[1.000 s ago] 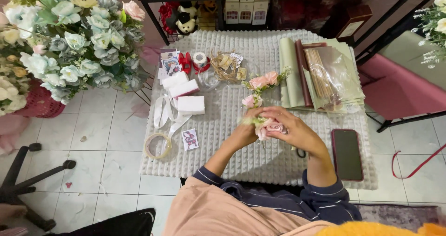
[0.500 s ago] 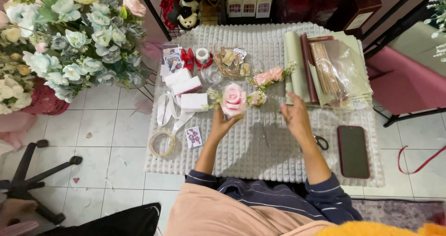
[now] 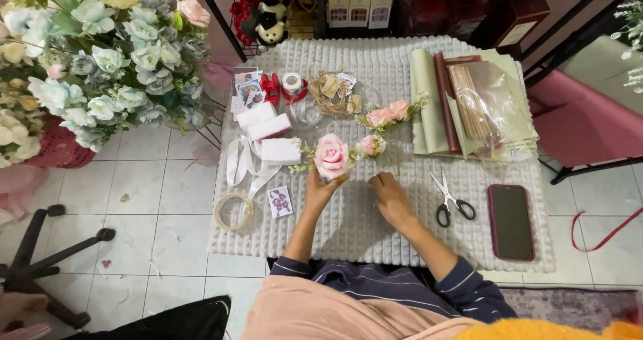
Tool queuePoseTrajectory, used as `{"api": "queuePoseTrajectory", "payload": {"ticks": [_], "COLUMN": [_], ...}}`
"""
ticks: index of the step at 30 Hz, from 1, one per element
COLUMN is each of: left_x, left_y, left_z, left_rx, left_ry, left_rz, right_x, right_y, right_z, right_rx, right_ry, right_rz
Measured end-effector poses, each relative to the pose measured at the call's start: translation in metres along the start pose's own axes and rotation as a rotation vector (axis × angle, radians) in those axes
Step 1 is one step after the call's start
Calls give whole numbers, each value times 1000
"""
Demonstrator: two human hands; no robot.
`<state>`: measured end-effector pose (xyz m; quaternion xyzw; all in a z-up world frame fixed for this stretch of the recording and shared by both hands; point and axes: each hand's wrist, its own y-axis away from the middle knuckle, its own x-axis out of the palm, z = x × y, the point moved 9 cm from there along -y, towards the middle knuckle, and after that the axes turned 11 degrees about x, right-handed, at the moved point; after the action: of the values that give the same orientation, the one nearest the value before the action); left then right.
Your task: Preparing a base with a flower and laying out wrapping paper for a floral arrangement
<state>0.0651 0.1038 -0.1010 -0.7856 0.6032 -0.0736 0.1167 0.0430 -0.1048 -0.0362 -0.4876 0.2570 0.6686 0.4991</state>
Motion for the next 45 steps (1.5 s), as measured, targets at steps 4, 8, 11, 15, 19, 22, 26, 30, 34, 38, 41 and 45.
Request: {"api": "queuePoseTrajectory", "payload": {"ticks": [4,8,11,15,19,22,26,30,34,38,41,45], "left_x": [18,26,31,48,60,59,70,91,91,72,32,1], "left_y": [-3,4,6,15,19,29,42,46,48,19,-18,-47], "left_z": [-50,-63,-62,-51,-16,-5,16,27,0,3,4,-9], "left_rx": [-12,52,48,68,251,389,253,286,202,145,163,98], "left_ry": [8,-8,22,43,28,-92,91,157,136,67,-103,-243], "left_rz": [43,113,112,147,151,194,286,368,329,221,156,153], "right_x": [55,58,40,67,31,-102,-237,-275,-246,-182,-155,-146], "right_y": [-26,-24,-18,-7,6,49,176,281,218,126,82,52], "right_z": [-17,-61,-87,-79,-81,-101,-248,-296,-239,-161,-115,-82], "right_rx": [35,245,424,220,189,362,776,886,789,625,591,465], "right_ry": [93,-25,-206,161,252,-111,-517,453,109,-350,-495,-422], "right_rz": [80,240,276,185,-12,-44,-882,-1159,-1135,-760,-593,-475]}}
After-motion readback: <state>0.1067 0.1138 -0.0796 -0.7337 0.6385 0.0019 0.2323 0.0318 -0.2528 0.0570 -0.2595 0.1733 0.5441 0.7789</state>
